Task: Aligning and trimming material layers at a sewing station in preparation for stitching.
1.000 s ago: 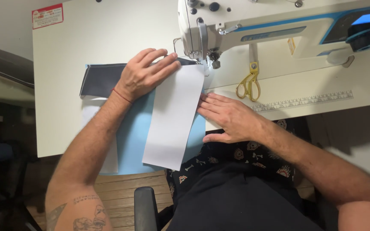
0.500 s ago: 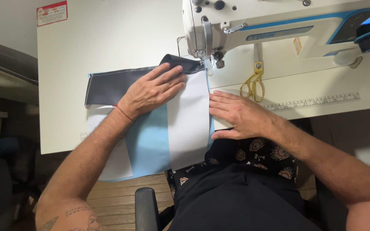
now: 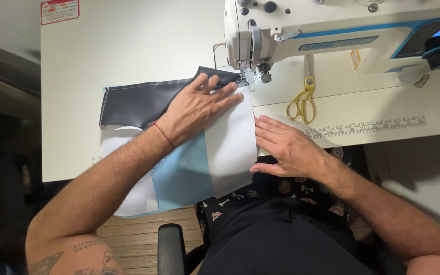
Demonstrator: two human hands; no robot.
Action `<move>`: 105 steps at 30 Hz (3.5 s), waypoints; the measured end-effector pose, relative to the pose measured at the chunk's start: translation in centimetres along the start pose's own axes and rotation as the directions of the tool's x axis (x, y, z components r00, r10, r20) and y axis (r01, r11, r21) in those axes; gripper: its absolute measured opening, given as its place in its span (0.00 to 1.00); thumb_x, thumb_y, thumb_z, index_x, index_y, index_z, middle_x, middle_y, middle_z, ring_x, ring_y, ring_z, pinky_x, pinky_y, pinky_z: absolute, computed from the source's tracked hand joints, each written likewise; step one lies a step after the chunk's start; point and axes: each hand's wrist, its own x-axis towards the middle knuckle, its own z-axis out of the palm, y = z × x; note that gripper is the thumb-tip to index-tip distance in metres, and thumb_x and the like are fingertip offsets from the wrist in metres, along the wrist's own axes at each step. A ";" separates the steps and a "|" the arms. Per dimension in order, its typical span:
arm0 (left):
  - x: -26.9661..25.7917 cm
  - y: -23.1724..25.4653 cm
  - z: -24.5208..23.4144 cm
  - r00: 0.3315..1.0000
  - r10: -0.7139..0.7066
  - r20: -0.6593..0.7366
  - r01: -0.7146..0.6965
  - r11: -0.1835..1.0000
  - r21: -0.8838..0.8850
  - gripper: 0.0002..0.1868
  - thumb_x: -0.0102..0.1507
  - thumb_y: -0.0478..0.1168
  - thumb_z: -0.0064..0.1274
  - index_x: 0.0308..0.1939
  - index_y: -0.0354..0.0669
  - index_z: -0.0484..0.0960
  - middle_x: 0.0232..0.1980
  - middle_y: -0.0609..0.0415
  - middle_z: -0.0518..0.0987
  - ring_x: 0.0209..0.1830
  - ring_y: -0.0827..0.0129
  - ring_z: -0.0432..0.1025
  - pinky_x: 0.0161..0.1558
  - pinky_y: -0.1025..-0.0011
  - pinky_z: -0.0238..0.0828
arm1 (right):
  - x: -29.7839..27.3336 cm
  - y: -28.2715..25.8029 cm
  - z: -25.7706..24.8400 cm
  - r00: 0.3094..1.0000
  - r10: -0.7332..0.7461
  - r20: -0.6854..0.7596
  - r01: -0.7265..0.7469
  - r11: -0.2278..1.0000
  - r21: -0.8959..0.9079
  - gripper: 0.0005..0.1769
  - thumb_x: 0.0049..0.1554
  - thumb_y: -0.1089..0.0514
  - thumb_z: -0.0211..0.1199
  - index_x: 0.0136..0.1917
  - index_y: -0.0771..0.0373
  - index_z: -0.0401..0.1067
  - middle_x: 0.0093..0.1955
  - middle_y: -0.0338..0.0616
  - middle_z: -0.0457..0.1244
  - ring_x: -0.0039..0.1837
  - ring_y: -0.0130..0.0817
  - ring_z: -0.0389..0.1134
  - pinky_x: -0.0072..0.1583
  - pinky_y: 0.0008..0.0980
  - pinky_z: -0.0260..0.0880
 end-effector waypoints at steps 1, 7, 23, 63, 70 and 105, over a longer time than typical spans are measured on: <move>0.0 -0.1 -0.2 1.000 -0.002 -0.001 0.002 1.000 0.000 0.39 0.61 0.29 0.49 0.76 0.62 0.67 0.72 0.59 0.75 0.69 0.59 0.62 0.64 0.60 0.44 | 0.1 -0.1 -0.1 1.000 -0.002 0.001 0.002 1.000 -0.001 0.36 0.56 0.31 0.65 0.57 0.67 0.74 0.66 0.52 0.67 0.74 0.45 0.64 0.79 0.41 0.54; -0.7 1.0 -4.8 1.000 0.005 0.020 0.001 0.966 -0.259 0.27 0.66 0.29 0.41 0.68 0.49 0.77 0.75 0.54 0.72 0.79 0.60 0.59 0.78 0.56 0.41 | 0.2 -0.2 -0.5 0.998 0.019 0.062 -0.019 1.000 -0.005 0.35 0.57 0.31 0.63 0.58 0.65 0.74 0.64 0.51 0.68 0.71 0.43 0.66 0.80 0.41 0.52; 2.4 6.8 1.5 0.928 -0.355 -0.109 0.238 0.794 -0.559 0.56 0.62 0.80 0.35 0.74 0.33 0.63 0.77 0.35 0.62 0.79 0.48 0.57 0.76 0.53 0.49 | 0.2 0.1 -0.6 1.000 0.002 0.008 -0.003 0.999 0.038 0.35 0.55 0.31 0.67 0.45 0.71 0.75 0.60 0.56 0.68 0.72 0.48 0.66 0.79 0.44 0.56; 2.1 5.9 4.7 0.911 -0.347 -0.224 0.186 0.828 -0.529 0.43 0.68 0.71 0.36 0.78 0.47 0.61 0.79 0.51 0.62 0.77 0.49 0.60 0.64 0.51 0.62 | 6.2 6.9 -1.8 0.978 0.157 -0.139 -0.158 0.987 0.011 0.18 0.62 0.64 0.61 0.65 0.56 0.72 0.47 0.58 0.68 0.54 0.63 0.71 0.56 0.57 0.73; 1.5 6.1 4.0 0.903 -0.349 -0.251 0.175 0.831 -0.528 0.47 0.66 0.74 0.38 0.77 0.45 0.63 0.78 0.49 0.64 0.77 0.48 0.60 0.65 0.52 0.61 | 5.5 8.3 0.3 0.981 0.154 -0.121 -0.163 0.984 -0.074 0.26 0.61 0.61 0.61 0.72 0.47 0.67 0.48 0.54 0.69 0.49 0.58 0.71 0.58 0.54 0.70; 2.1 6.0 2.9 0.898 -0.396 -0.191 0.262 0.832 -0.489 0.60 0.58 0.85 0.35 0.73 0.36 0.62 0.77 0.38 0.63 0.77 0.55 0.62 0.73 0.58 0.53 | 5.2 6.8 1.1 0.978 0.119 -0.173 -0.168 0.939 -0.300 0.27 0.56 0.56 0.59 0.68 0.61 0.71 0.47 0.54 0.64 0.46 0.54 0.67 0.53 0.51 0.70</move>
